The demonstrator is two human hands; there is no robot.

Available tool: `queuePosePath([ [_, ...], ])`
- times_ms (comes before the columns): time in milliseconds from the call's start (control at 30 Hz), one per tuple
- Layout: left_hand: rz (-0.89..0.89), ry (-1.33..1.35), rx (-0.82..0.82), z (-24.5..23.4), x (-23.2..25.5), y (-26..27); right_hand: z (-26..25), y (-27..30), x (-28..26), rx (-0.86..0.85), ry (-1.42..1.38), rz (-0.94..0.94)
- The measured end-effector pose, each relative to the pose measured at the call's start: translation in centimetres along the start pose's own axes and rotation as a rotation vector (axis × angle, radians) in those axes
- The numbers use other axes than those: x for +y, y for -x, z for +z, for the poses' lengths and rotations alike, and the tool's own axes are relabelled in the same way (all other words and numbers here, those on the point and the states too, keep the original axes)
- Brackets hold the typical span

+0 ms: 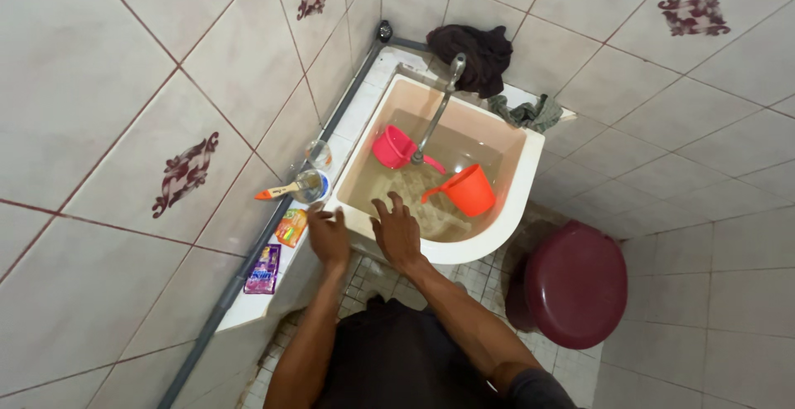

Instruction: The person scrubs the rim and upper interior of a white bathtub using a small brush. The bathtub contains water and two plastic cups. The person repeatedly scrubs the same sections of the tub rim and upper wall.

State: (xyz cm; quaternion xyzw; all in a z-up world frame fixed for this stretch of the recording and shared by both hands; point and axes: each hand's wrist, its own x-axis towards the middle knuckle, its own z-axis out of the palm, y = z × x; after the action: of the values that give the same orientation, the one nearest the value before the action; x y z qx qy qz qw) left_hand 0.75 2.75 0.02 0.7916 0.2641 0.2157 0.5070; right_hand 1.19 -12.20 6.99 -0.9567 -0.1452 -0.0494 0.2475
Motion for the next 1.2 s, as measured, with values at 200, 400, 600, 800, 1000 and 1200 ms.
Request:
queuePosePath([
  [200, -0.328, 0.255, 0.246, -3.2, -2.5, -6.0, -0.7, -0.1, -0.6, -0.101, 0.001, 0.058],
  [400, -0.477, 0.318, 0.252, -4.0, -1.2, -10.0, -0.6, -0.3, -0.8, -0.123, -0.031, 0.058],
  [600, -0.323, 0.359, 0.297, -3.5, -1.8, -11.7, -0.9, -0.7, -0.3, -0.125, -0.051, 0.086],
  [800, 0.055, 0.183, 0.349, -4.4, 2.0, -10.7, -1.5, -0.9, -0.4, -0.183, -0.092, 0.134],
  [1000, 0.308, 0.129, 0.242, -7.2, 8.8, -7.5, -2.3, -1.2, -1.9, -0.102, -0.187, 0.1],
  [1200, 0.367, -0.006, 0.072, -7.2, 11.6, -3.6, -3.0, -2.1, -4.5, -0.032, -0.517, 0.05],
])
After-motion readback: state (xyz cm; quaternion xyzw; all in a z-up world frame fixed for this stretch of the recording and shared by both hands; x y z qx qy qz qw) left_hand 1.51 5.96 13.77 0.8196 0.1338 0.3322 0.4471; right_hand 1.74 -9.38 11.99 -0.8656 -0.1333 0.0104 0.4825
